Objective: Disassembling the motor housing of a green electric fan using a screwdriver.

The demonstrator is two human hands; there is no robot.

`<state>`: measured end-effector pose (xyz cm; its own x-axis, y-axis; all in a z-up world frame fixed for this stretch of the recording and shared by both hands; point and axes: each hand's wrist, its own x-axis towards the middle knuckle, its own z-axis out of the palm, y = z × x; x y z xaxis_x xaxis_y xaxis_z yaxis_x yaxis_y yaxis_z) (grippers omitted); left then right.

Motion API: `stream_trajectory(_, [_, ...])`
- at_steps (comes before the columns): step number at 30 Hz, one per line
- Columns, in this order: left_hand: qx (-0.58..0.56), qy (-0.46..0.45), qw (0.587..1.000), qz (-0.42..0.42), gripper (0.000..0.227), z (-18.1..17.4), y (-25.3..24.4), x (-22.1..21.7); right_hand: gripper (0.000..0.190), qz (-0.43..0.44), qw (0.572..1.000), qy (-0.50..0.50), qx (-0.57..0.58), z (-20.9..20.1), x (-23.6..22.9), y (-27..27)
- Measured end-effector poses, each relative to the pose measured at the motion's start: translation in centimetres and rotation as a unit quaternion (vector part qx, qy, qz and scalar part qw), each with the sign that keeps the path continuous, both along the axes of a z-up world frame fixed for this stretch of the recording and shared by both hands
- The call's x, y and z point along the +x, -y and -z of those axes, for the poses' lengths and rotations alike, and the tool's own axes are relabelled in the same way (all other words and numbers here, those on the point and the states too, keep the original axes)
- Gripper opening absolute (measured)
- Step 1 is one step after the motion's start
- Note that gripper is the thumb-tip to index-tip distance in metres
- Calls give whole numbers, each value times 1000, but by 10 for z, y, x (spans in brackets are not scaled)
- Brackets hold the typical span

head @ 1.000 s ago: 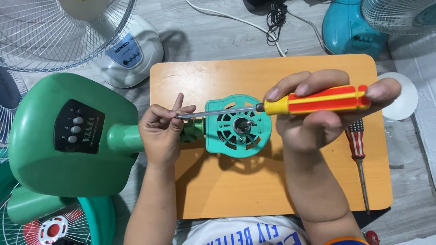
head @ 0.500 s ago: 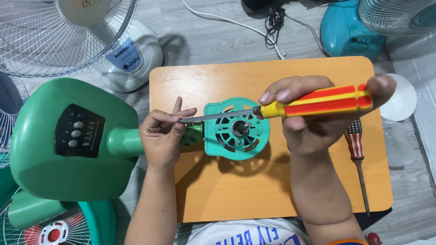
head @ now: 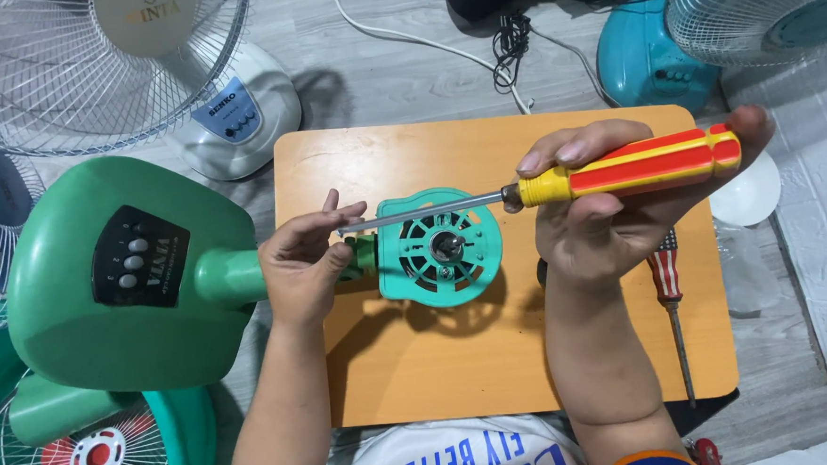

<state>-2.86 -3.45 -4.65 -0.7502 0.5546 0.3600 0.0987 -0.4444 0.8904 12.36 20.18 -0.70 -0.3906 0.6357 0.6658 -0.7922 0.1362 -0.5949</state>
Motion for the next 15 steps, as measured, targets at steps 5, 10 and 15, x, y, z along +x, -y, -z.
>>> stream_trajectory(5, [-4, -5, 1000, -1, 29, -2, 0, 0, 86, -1, 1000, 3, 2, -8, -6, -2])
stream_trajectory(10, [-21, -11, 1000, -12, 22, -2, 0, 0, 86, -3, 1000, 3, 6, -13, -11, -5])
stream_trajectory(15, [-30, -12, 999, -13, 12, -4, 0, 1, 84, -18, 1000, 5, 16, -17, -11, -3])
